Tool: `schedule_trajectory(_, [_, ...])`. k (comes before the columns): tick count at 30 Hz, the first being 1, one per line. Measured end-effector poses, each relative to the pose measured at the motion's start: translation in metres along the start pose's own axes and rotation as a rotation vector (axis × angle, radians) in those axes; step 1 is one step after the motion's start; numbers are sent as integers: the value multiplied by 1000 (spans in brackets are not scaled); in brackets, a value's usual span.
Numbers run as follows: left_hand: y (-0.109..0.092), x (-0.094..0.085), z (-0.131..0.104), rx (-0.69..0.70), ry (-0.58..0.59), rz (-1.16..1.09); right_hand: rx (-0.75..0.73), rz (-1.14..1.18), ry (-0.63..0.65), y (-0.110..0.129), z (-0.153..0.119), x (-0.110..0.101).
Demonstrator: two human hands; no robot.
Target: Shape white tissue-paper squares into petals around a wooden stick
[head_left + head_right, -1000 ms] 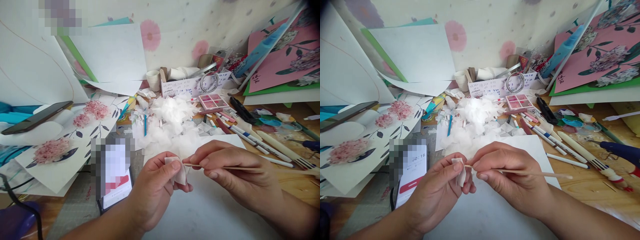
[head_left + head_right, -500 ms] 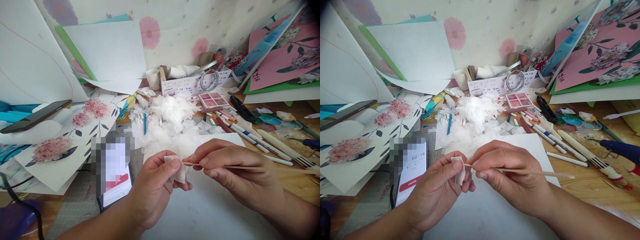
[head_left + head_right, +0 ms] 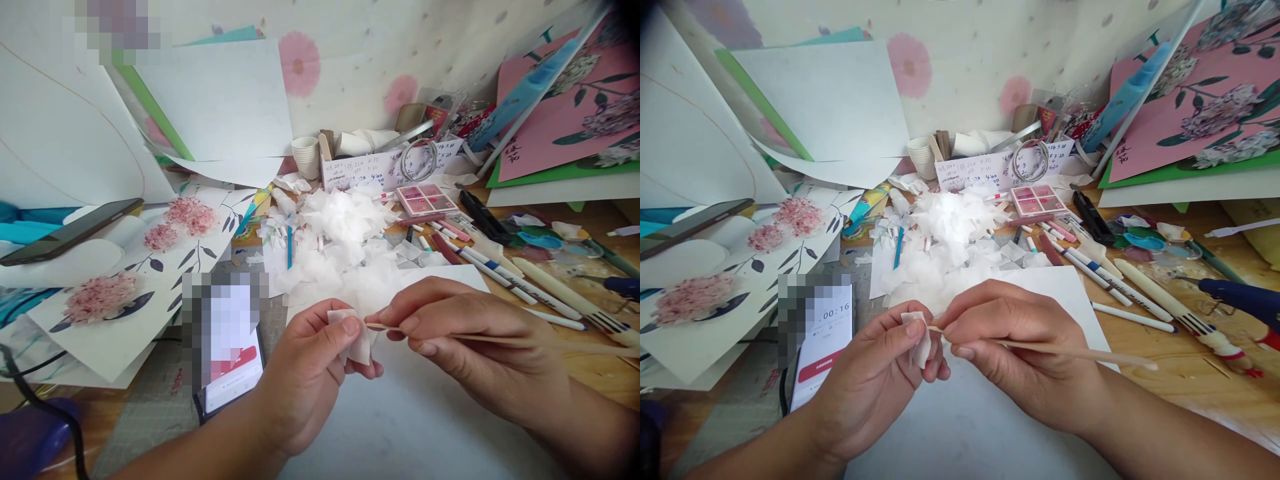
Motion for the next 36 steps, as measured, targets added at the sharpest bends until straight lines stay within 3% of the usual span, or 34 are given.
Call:
schedule_trajectory(26, [-3, -2, 1, 72, -48, 129, -103, -188, 15, 5, 2, 1])
schedule_trajectory(36, [-4, -1, 3, 68, -22, 61, -63, -125, -11, 4, 3, 1])
Point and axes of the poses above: each hand's wrist, its own z-axis towards the middle knuckle, its own x-axis out of the palm, y = z × x, the point moved 4 cm from there along z, towards the middle knuckle, and after that the axes turned 4 degrees about -y, right-handed, at the moved point
